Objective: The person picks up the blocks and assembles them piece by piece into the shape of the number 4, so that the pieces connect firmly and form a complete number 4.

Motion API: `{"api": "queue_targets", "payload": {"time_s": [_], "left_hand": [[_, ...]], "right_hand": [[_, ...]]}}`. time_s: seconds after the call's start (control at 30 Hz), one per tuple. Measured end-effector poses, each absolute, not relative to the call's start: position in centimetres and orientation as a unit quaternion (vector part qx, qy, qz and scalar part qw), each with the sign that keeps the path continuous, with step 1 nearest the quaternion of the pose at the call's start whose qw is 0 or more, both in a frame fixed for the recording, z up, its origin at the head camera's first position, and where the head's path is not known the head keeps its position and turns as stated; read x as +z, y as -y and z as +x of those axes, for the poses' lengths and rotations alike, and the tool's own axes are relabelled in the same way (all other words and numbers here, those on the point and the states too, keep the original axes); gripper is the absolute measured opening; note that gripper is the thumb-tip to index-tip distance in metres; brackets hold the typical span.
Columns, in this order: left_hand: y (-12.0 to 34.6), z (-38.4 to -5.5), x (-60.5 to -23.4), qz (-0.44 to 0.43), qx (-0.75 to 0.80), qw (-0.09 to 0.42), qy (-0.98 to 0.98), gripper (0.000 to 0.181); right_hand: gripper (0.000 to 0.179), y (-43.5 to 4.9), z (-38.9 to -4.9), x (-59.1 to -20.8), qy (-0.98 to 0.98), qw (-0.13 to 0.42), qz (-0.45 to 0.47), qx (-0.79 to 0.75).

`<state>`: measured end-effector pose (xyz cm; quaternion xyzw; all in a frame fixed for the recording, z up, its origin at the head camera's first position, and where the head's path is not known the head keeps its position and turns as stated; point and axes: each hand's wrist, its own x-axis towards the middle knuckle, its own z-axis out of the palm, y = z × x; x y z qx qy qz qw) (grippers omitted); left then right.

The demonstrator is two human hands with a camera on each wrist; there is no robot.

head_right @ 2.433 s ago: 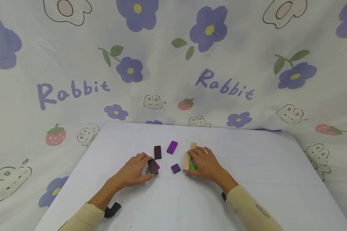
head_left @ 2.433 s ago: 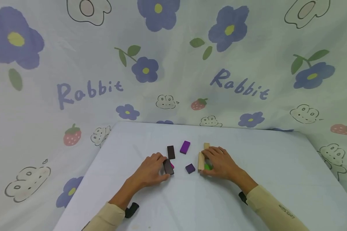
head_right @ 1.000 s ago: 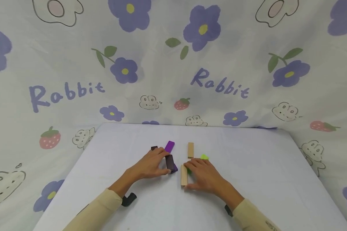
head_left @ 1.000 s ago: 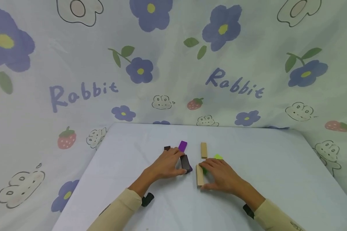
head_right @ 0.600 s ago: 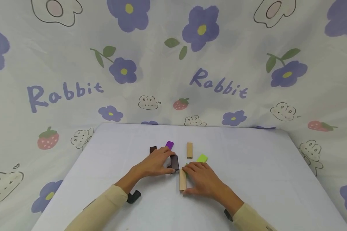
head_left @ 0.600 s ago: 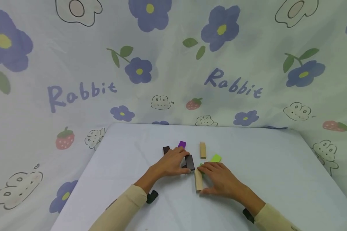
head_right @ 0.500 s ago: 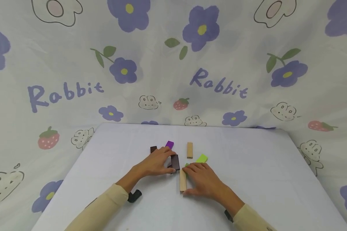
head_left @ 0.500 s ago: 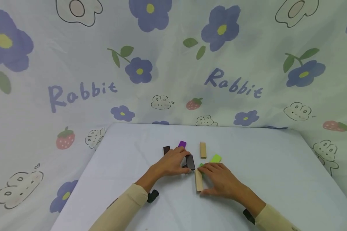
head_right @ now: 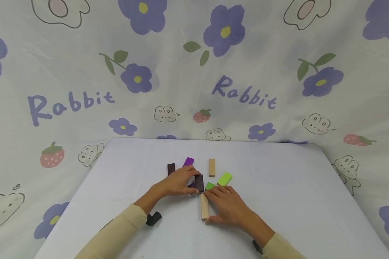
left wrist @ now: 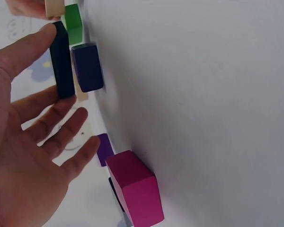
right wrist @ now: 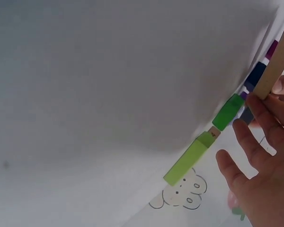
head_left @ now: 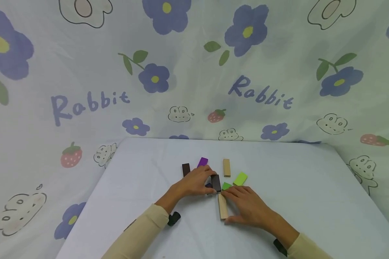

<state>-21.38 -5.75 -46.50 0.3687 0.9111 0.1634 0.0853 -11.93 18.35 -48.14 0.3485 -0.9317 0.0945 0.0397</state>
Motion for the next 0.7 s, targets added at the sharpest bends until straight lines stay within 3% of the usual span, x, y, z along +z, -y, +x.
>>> {"api": "queue_targets", "payload": {"time_s": [0.7], "left_hand": [[5.38, -21.26, -47.08, 0.39, 0.157, 0.104, -0.902, 0.064]], "right_hand": [[0.083, -17.77, -11.17, -48.57, 0.923, 0.079, 0.372, 0.055]]}}
